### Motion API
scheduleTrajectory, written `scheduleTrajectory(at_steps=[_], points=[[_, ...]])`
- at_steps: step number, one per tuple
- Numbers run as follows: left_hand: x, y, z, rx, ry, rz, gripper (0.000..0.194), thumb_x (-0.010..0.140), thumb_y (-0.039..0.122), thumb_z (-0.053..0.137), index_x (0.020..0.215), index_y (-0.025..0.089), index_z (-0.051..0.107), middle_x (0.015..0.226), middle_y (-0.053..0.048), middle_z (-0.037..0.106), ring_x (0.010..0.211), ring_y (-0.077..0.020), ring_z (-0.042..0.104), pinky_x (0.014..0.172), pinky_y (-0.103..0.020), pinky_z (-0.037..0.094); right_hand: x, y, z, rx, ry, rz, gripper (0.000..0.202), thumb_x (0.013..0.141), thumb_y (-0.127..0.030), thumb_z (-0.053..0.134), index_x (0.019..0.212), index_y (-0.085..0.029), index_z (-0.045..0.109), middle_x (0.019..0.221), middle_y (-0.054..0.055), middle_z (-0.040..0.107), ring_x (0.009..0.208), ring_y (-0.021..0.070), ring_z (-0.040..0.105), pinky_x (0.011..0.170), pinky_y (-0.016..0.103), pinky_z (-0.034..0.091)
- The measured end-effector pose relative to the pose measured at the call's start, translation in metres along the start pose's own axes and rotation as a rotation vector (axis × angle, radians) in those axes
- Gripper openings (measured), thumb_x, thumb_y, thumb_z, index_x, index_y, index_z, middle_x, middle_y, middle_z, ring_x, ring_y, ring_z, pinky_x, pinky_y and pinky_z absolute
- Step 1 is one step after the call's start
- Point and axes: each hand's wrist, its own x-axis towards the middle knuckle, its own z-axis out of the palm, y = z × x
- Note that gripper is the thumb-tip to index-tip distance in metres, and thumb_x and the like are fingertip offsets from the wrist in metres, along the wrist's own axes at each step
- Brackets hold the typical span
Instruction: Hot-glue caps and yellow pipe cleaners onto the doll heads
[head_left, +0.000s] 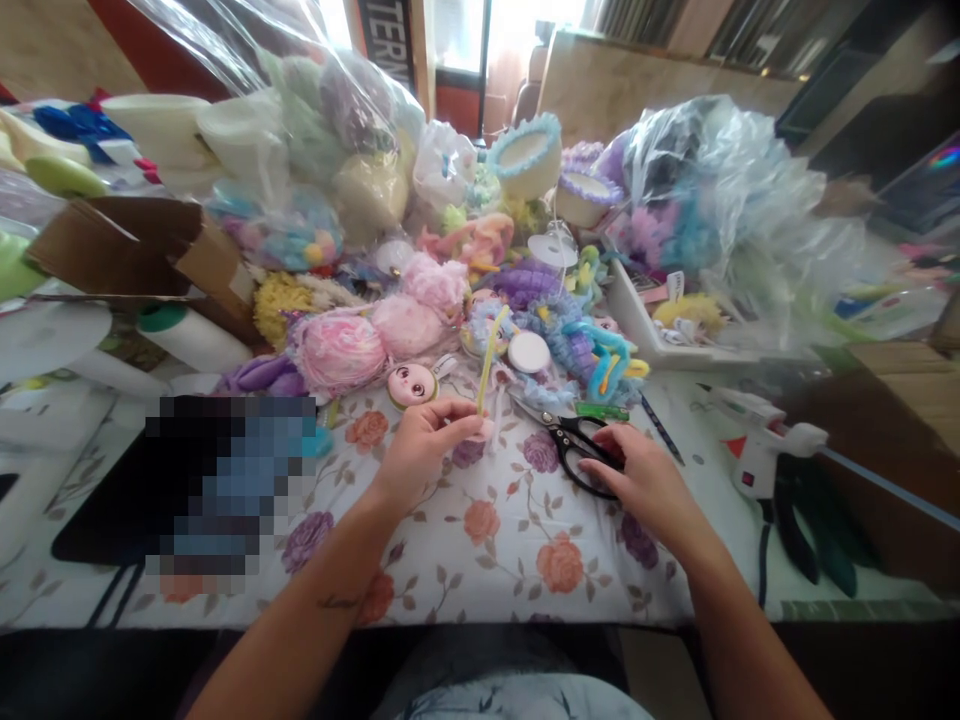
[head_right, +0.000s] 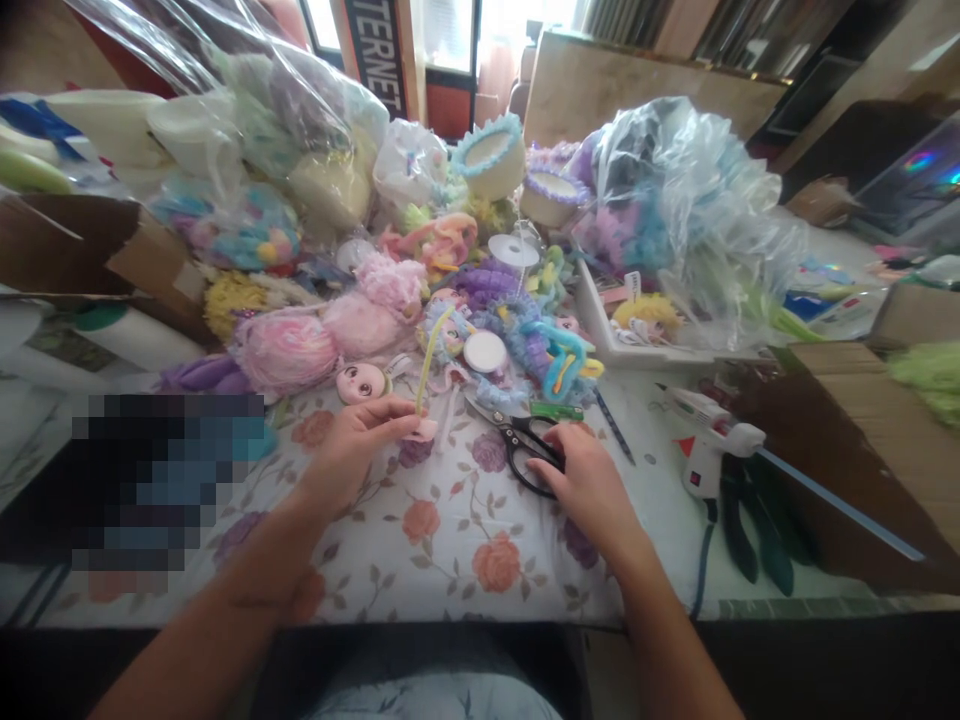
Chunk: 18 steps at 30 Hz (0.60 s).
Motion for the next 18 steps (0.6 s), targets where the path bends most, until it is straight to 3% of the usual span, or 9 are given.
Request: scheduleTrajectory(at_steps=[6, 12, 15, 18], points=[[0.002, -0.001, -0.011, -0.14, -0.137, -0.173, 0.015, 0.073, 0.026, 0.075, 0.086, 0.018, 0.073, 0.078, 0.0, 0.072, 0.068, -0.0091, 0.064, 0.067, -0.018, 0.048, 0.015, -0.004, -0.015, -0.045, -0.205, -0.016, 0.024, 0.08, -0.038, 0.062, 0.069, -0.02, 0.051, 0.067, 0.001, 0.057, 0.066, 0.0182, 0.054, 0.059, 0.029, 0.038], [0.003, -0.001, -0.017, -0.148, -0.199, -0.238, 0.024, 0.073, 0.027, 0.076, 0.096, 0.019, 0.075, 0.084, -0.004, 0.075, 0.073, -0.0125, 0.068, 0.07, -0.021, 0.05, 0.013, -0.002, -0.019, 0.444, -0.387, 0.163, 0.029, 0.078, -0.046, 0.064, 0.08, -0.018, 0.057, 0.065, -0.002, 0.053, 0.056, 0.0119, 0.047, 0.051, 0.024, 0.035], [0.003, 0.001, -0.017, -0.142, -0.214, -0.231, 0.026, 0.074, 0.025, 0.075, 0.098, 0.018, 0.075, 0.09, -0.005, 0.076, 0.073, -0.0127, 0.067, 0.071, -0.022, 0.051, 0.008, -0.011, -0.018, 0.613, -0.447, 0.161, 0.031, 0.078, -0.046, 0.065, 0.075, -0.019, 0.05, 0.064, -0.004, 0.045, 0.057, 0.0104, 0.042, 0.051, 0.023, 0.033], [0.003, 0.0, -0.016, -0.134, -0.227, -0.223, 0.027, 0.075, 0.024, 0.073, 0.102, 0.019, 0.075, 0.097, -0.006, 0.075, 0.075, -0.0131, 0.067, 0.073, -0.023, 0.051, 0.004, -0.024, -0.018, 0.618, -0.483, 0.081, 0.029, 0.075, -0.039, 0.068, 0.072, -0.02, 0.046, 0.066, -0.005, 0.042, 0.059, 0.0105, 0.04, 0.051, 0.023, 0.032]])
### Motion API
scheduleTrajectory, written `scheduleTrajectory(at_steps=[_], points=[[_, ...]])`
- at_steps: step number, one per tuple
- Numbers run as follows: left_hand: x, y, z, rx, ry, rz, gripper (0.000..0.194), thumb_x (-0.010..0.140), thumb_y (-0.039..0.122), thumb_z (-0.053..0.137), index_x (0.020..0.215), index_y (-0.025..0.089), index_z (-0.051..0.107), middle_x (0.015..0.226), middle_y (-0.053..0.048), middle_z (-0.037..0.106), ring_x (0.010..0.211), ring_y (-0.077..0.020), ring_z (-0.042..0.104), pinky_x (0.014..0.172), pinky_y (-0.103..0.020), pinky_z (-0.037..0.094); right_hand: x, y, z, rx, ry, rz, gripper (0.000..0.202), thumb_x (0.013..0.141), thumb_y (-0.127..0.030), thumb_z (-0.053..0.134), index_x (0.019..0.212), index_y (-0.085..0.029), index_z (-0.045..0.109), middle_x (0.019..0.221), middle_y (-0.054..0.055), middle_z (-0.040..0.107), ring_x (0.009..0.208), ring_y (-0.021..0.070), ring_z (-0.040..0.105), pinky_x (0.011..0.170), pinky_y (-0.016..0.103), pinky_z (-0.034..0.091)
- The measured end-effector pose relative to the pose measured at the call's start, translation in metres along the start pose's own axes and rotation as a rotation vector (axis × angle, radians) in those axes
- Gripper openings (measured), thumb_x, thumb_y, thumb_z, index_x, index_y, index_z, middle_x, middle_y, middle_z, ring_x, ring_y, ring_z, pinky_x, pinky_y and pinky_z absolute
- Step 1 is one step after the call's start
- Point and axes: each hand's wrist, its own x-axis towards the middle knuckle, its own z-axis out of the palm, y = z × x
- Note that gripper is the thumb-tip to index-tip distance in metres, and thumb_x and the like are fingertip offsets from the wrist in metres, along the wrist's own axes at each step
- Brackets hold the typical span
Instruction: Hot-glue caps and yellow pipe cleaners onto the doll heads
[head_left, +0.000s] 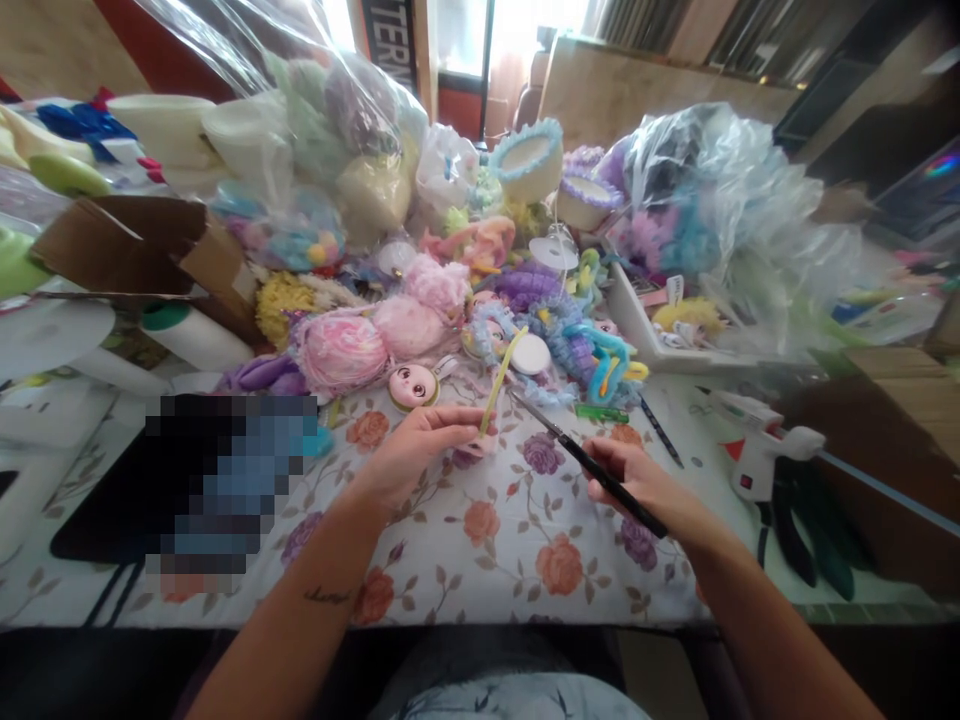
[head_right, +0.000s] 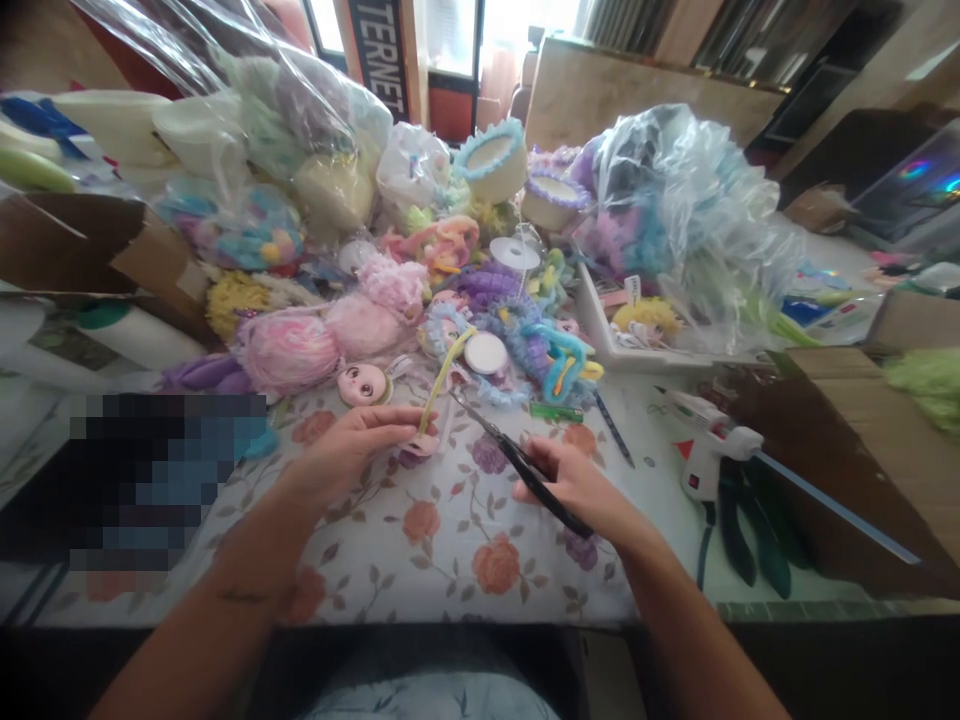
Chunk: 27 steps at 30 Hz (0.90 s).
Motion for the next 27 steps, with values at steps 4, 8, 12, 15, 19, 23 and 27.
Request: scheduleTrajectory(at_steps=[4, 8, 12, 15, 19, 23, 27], points=[[0.001, -0.002, -0.001, -0.014, -0.022, 0.004, 0.029, 0.077, 0.024, 0.072, 0.105, 0.02, 0.074, 0.1, -0.005, 0.075, 0.078, -0.013, 0.067, 0.075, -0.023, 0.051, -0.002, -0.007, 0.004, -0.134, -0.056, -0.049, 0.024, 0.077, -0.035, 0.065, 0.072, -0.02, 0.047, 0.067, -0.003, 0.04, 0.06, 0.0114, 0.036, 0.05, 0.023, 0.03], [0.001, -0.001, 0.0, -0.004, -0.017, 0.001, 0.029, 0.077, 0.025, 0.072, 0.106, 0.02, 0.074, 0.099, -0.005, 0.075, 0.077, -0.0126, 0.066, 0.074, -0.023, 0.051, -0.001, -0.009, 0.005, -0.201, -0.137, -0.067, 0.026, 0.082, -0.039, 0.061, 0.071, -0.02, 0.047, 0.066, -0.004, 0.038, 0.06, 0.0112, 0.035, 0.051, 0.024, 0.027], [0.0, 0.001, 0.002, 0.014, -0.025, -0.002, 0.032, 0.078, 0.026, 0.071, 0.109, 0.02, 0.073, 0.097, -0.006, 0.075, 0.077, -0.0125, 0.066, 0.074, -0.023, 0.051, 0.001, -0.014, 0.007, -0.185, -0.169, -0.067, 0.023, 0.082, -0.037, 0.06, 0.073, -0.019, 0.049, 0.067, -0.004, 0.037, 0.061, 0.0109, 0.034, 0.052, 0.023, 0.026], [-0.001, 0.001, 0.002, 0.008, -0.036, -0.003, 0.033, 0.078, 0.026, 0.072, 0.11, 0.02, 0.073, 0.092, -0.005, 0.075, 0.075, -0.0121, 0.065, 0.072, -0.022, 0.051, 0.002, -0.019, 0.009, -0.167, -0.173, -0.043, 0.022, 0.081, -0.036, 0.061, 0.072, -0.019, 0.049, 0.067, -0.004, 0.036, 0.06, 0.0106, 0.034, 0.051, 0.023, 0.026], [0.0, 0.001, 0.001, 0.009, -0.036, -0.006, 0.032, 0.077, 0.027, 0.072, 0.109, 0.02, 0.074, 0.087, -0.005, 0.075, 0.073, -0.0124, 0.065, 0.07, -0.021, 0.05, 0.002, -0.022, 0.009, -0.15, -0.152, -0.014, 0.025, 0.078, -0.035, 0.064, 0.069, -0.019, 0.047, 0.065, -0.004, 0.037, 0.059, 0.0102, 0.034, 0.05, 0.022, 0.026], [-0.001, 0.0, 0.0, 0.024, -0.023, -0.01, 0.031, 0.077, 0.027, 0.072, 0.107, 0.02, 0.074, 0.083, -0.005, 0.075, 0.072, -0.0126, 0.065, 0.069, -0.022, 0.05, 0.003, -0.021, 0.009, -0.142, -0.154, -0.006, 0.026, 0.077, -0.035, 0.065, 0.067, -0.02, 0.046, 0.064, -0.005, 0.037, 0.058, 0.0101, 0.034, 0.049, 0.023, 0.027], [-0.001, 0.0, -0.001, 0.036, 0.01, -0.017, 0.029, 0.075, 0.026, 0.074, 0.102, 0.018, 0.075, 0.081, -0.006, 0.075, 0.07, -0.0139, 0.066, 0.069, -0.024, 0.051, 0.004, -0.019, 0.009, -0.162, -0.148, -0.001, 0.029, 0.077, -0.037, 0.066, 0.065, -0.02, 0.045, 0.062, -0.005, 0.037, 0.057, 0.0103, 0.035, 0.05, 0.023, 0.027]])
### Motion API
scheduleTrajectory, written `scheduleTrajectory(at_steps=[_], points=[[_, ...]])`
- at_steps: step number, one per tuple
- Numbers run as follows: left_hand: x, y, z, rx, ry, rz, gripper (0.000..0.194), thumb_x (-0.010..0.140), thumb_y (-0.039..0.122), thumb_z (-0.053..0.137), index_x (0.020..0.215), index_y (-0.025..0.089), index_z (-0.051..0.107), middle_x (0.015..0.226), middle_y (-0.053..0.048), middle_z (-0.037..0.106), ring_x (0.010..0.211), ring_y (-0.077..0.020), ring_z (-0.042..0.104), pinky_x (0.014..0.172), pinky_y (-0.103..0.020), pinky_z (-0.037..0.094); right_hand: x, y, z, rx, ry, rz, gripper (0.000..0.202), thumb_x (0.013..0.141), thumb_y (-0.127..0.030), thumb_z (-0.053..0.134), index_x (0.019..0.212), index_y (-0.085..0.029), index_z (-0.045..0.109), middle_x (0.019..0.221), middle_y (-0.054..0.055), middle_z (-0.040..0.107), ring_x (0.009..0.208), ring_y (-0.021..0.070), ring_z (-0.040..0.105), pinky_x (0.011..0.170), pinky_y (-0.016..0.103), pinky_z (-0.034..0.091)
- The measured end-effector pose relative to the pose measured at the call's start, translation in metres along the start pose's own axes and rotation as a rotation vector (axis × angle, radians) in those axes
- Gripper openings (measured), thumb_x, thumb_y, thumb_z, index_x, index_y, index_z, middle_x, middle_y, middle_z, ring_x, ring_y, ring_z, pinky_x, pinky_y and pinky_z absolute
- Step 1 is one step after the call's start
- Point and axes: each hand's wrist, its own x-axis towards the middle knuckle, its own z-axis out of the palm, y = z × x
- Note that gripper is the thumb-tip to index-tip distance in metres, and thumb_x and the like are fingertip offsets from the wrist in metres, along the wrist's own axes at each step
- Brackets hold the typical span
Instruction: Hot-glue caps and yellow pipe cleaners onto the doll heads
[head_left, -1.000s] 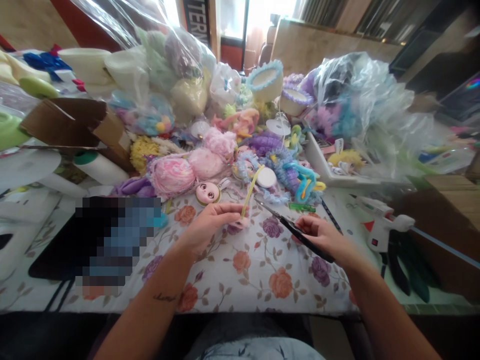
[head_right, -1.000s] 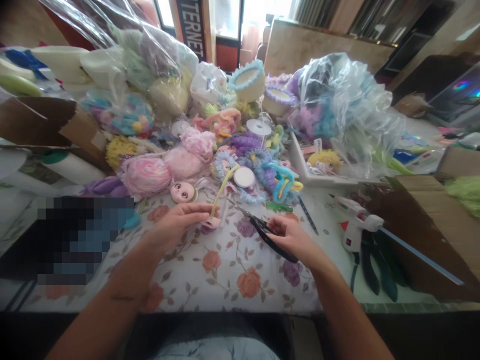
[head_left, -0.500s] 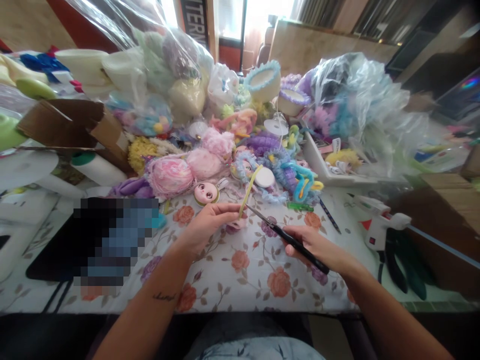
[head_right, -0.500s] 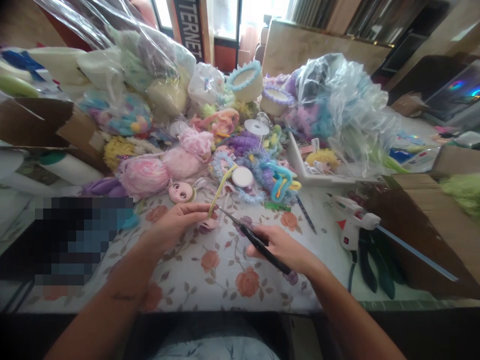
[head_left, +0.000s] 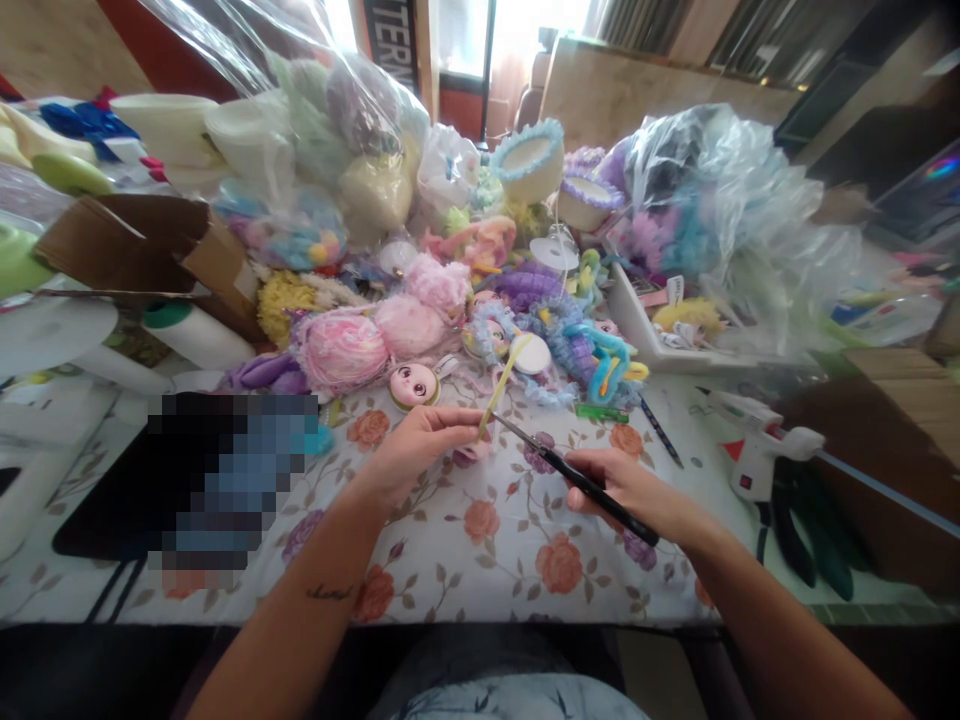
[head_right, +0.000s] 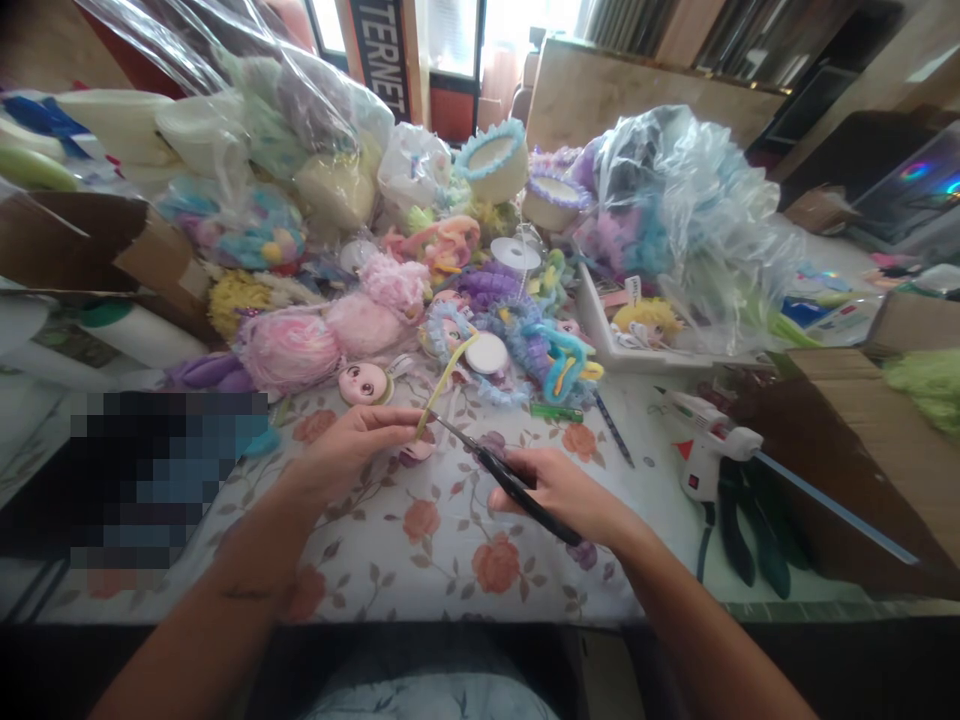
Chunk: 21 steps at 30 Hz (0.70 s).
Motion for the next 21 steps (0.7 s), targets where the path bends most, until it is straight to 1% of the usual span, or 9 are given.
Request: scheduleTrajectory(at_steps=[4, 8, 12, 15, 18, 21], points=[[-0.001, 0.0, 0.0, -0.013, 0.023, -0.008, 0.025, 0.071, 0.026, 0.076, 0.095, 0.018, 0.076, 0.076, -0.004, 0.074, 0.069, -0.0142, 0.066, 0.069, -0.025, 0.051, 0.001, 0.002, -0.002, -0.072, 0.013, 0.008, 0.029, 0.076, -0.037, 0.067, 0.064, -0.02, 0.047, 0.062, -0.006, 0.039, 0.058, 0.0108, 0.037, 0.052, 0.024, 0.028], [-0.001, 0.001, 0.0, 0.0, 0.039, -0.008, 0.024, 0.071, 0.026, 0.077, 0.094, 0.017, 0.076, 0.075, -0.004, 0.074, 0.068, -0.0136, 0.065, 0.068, -0.024, 0.051, 0.003, 0.005, -0.002, -0.111, 0.032, 0.004, 0.03, 0.078, -0.042, 0.067, 0.065, -0.02, 0.05, 0.062, -0.005, 0.042, 0.058, 0.0113, 0.039, 0.052, 0.024, 0.028], [-0.001, 0.004, 0.001, 0.011, 0.029, 0.008, 0.025, 0.071, 0.026, 0.076, 0.094, 0.016, 0.076, 0.072, -0.004, 0.073, 0.065, -0.0133, 0.064, 0.066, -0.024, 0.05, 0.006, 0.009, 0.003, -0.114, 0.097, -0.025, 0.031, 0.079, -0.047, 0.066, 0.066, -0.02, 0.059, 0.061, -0.004, 0.048, 0.058, 0.0124, 0.044, 0.053, 0.024, 0.032], [-0.001, 0.005, 0.001, 0.019, 0.022, 0.035, 0.028, 0.072, 0.026, 0.075, 0.098, 0.016, 0.076, 0.077, -0.005, 0.074, 0.066, -0.0133, 0.064, 0.066, -0.025, 0.05, 0.01, 0.014, 0.007, -0.131, 0.146, -0.07, 0.03, 0.08, -0.047, 0.066, 0.068, -0.02, 0.064, 0.06, -0.004, 0.05, 0.057, 0.0122, 0.044, 0.051, 0.023, 0.031], [0.0, 0.005, 0.001, 0.029, 0.047, 0.069, 0.031, 0.073, 0.027, 0.074, 0.102, 0.016, 0.075, 0.085, -0.006, 0.074, 0.069, -0.0144, 0.065, 0.068, -0.025, 0.05, 0.016, 0.017, 0.011, -0.156, 0.181, -0.116, 0.026, 0.081, -0.044, 0.066, 0.072, -0.02, 0.069, 0.059, -0.004, 0.053, 0.055, 0.012, 0.045, 0.05, 0.023, 0.03], [0.001, 0.003, 0.0, 0.022, 0.074, 0.09, 0.035, 0.074, 0.027, 0.074, 0.107, 0.016, 0.074, 0.088, -0.006, 0.075, 0.075, -0.0153, 0.067, 0.072, -0.025, 0.05, 0.021, 0.018, 0.011, -0.161, 0.2, -0.143, 0.023, 0.082, -0.042, 0.066, 0.075, -0.021, 0.071, 0.059, -0.004, 0.056, 0.054, 0.0124, 0.046, 0.051, 0.024, 0.031]])
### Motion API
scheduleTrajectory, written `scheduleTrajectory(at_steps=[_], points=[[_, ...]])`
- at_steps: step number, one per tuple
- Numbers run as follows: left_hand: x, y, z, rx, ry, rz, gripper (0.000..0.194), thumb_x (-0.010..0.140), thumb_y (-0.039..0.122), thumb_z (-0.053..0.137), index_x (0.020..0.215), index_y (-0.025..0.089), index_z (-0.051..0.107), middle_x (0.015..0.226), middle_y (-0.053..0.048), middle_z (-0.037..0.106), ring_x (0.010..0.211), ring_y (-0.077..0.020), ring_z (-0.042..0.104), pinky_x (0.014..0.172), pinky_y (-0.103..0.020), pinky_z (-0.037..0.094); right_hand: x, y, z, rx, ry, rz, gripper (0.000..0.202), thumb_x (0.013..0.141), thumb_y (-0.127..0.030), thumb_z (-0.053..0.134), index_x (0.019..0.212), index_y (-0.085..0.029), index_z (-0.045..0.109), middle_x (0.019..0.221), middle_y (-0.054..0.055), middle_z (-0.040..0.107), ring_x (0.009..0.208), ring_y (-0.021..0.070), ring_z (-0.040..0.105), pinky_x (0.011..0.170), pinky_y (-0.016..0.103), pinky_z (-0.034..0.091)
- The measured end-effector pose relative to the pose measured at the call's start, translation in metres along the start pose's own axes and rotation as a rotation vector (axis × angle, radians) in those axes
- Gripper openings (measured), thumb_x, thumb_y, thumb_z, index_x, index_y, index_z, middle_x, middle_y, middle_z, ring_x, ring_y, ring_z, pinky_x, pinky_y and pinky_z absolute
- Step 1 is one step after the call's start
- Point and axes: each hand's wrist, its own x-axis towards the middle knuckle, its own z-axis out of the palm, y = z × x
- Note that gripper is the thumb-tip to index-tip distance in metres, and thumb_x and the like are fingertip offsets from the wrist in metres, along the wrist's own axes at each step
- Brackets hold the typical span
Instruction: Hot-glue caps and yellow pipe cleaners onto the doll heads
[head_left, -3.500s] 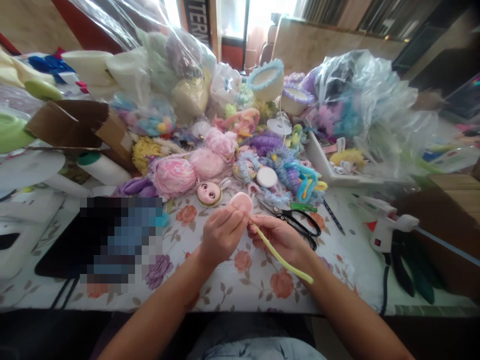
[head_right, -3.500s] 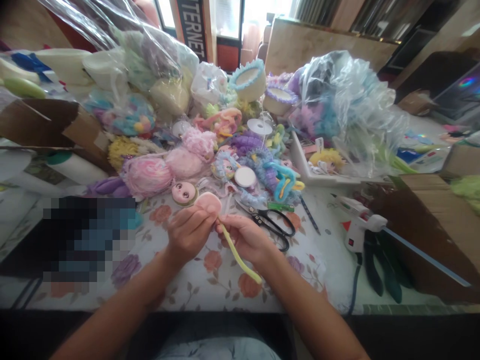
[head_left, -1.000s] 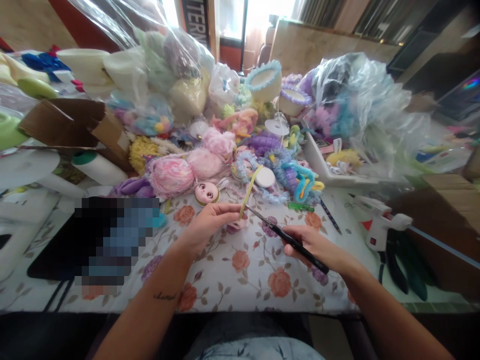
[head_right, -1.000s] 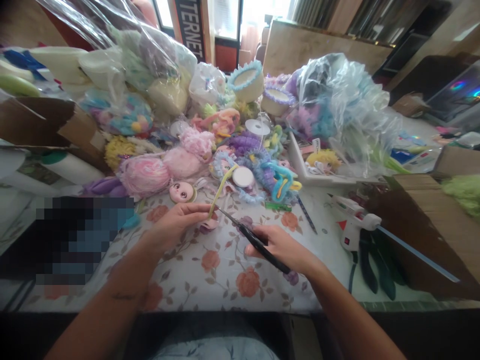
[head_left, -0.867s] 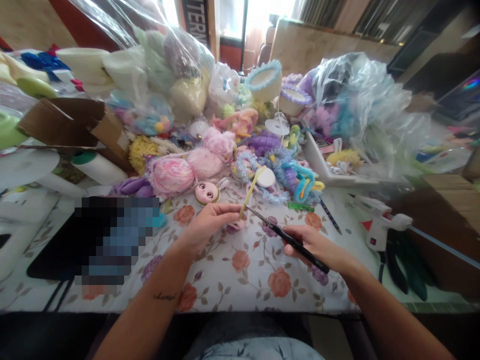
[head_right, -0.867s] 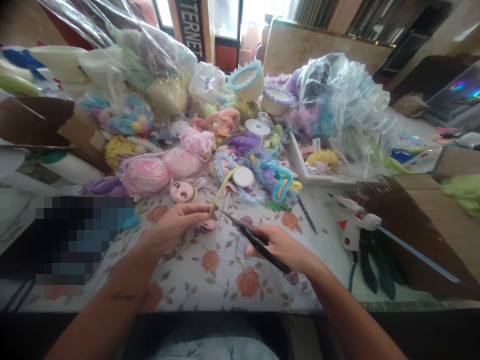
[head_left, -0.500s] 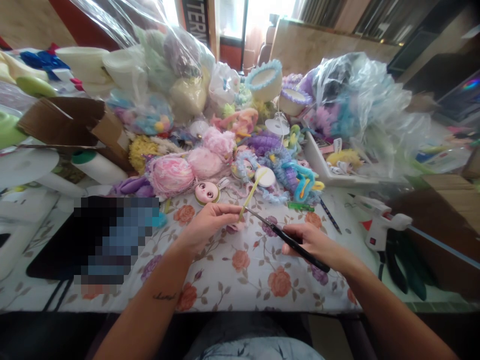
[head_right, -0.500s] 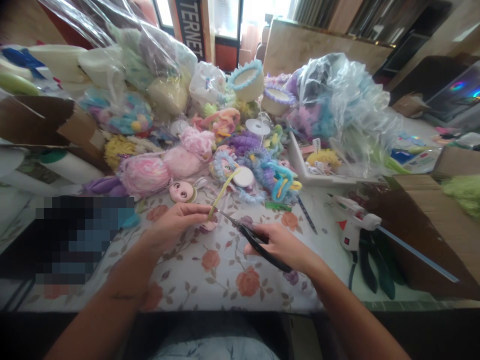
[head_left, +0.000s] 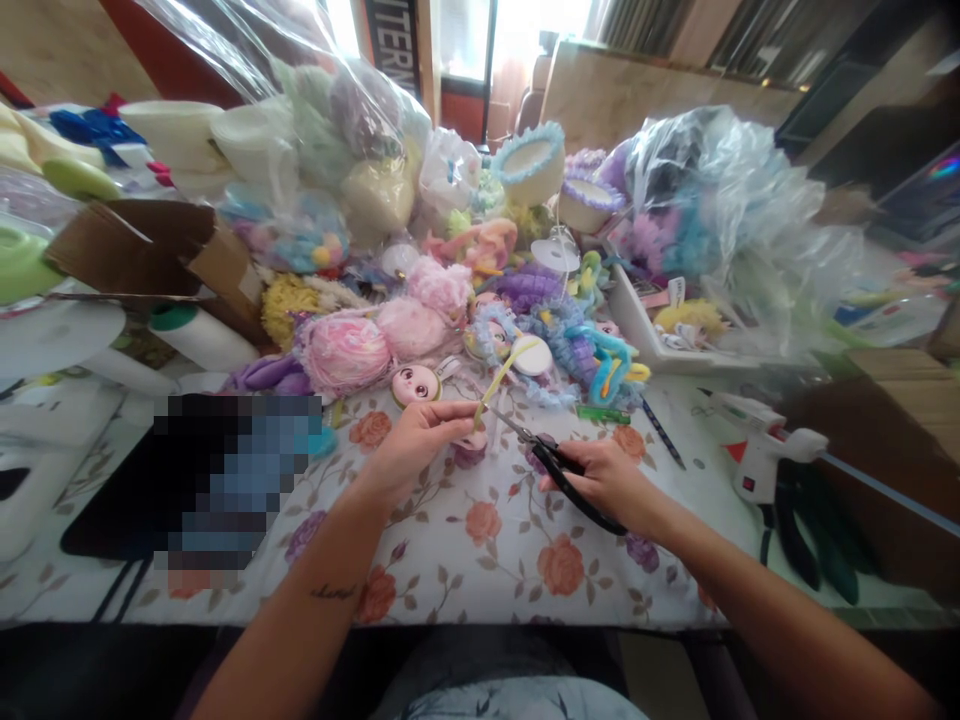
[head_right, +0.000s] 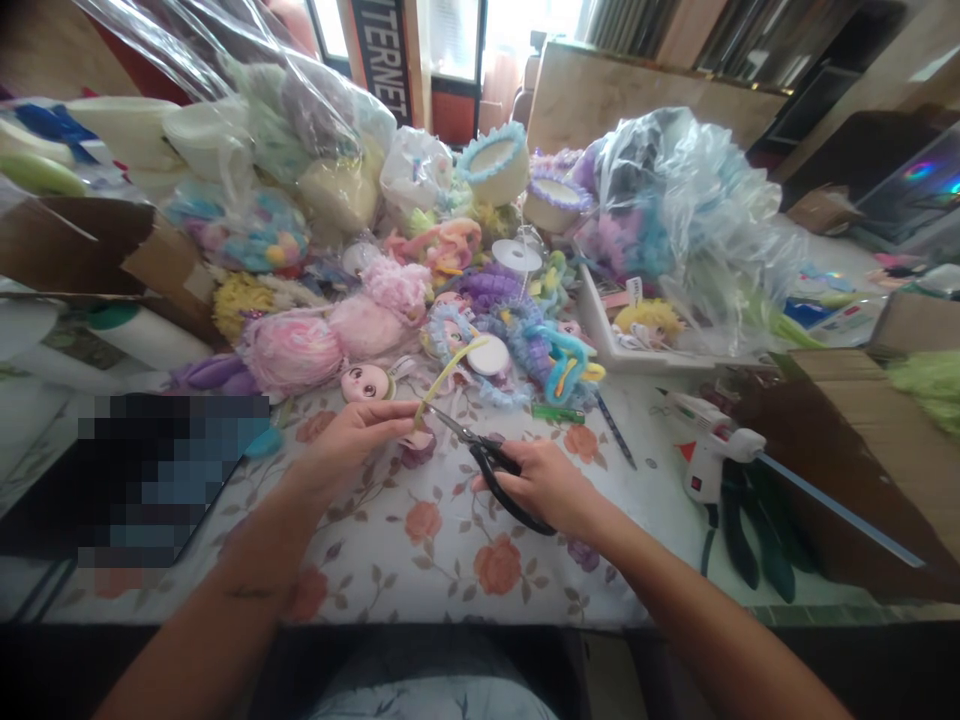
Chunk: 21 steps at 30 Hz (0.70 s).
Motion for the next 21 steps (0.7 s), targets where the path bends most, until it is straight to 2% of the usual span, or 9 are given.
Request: scheduleTrajectory(at_steps=[8, 12, 16, 21], points=[[0.002, -0.002, -0.001, -0.009, 0.042, -0.029, 0.033, 0.071, 0.028, 0.077, 0.103, 0.019, 0.075, 0.088, -0.005, 0.075, 0.075, -0.0139, 0.066, 0.075, -0.025, 0.05, 0.004, 0.001, 0.001, -0.02, -0.004, -0.021, 0.025, 0.082, -0.043, 0.067, 0.073, -0.02, 0.071, 0.06, -0.003, 0.056, 0.055, 0.0119, 0.047, 0.052, 0.023, 0.031], [0.001, -0.001, 0.0, 0.016, 0.061, -0.025, 0.033, 0.071, 0.029, 0.078, 0.101, 0.018, 0.075, 0.089, -0.005, 0.075, 0.075, -0.0142, 0.065, 0.075, -0.025, 0.049, 0.004, -0.001, -0.005, -0.085, -0.032, -0.019, 0.03, 0.082, -0.048, 0.065, 0.072, -0.02, 0.068, 0.062, -0.003, 0.058, 0.057, 0.0133, 0.05, 0.052, 0.024, 0.032], [0.002, 0.0, -0.002, 0.045, 0.058, -0.016, 0.031, 0.073, 0.032, 0.077, 0.101, 0.02, 0.075, 0.089, -0.004, 0.075, 0.078, -0.0142, 0.064, 0.077, -0.025, 0.048, 0.002, -0.003, -0.016, -0.345, 0.019, 0.008, 0.034, 0.08, -0.053, 0.065, 0.071, -0.02, 0.063, 0.065, 0.0, 0.062, 0.061, 0.0165, 0.055, 0.053, 0.025, 0.032], [0.003, -0.001, -0.003, 0.055, 0.094, 0.027, 0.027, 0.073, 0.035, 0.077, 0.095, 0.02, 0.076, 0.095, -0.004, 0.075, 0.088, -0.0162, 0.064, 0.084, -0.026, 0.046, -0.012, 0.013, -0.018, -0.727, 0.133, 0.164, 0.022, 0.084, -0.038, 0.06, 0.076, -0.018, 0.065, 0.07, 0.006, 0.067, 0.07, 0.0244, 0.063, 0.058, 0.029, 0.037]])
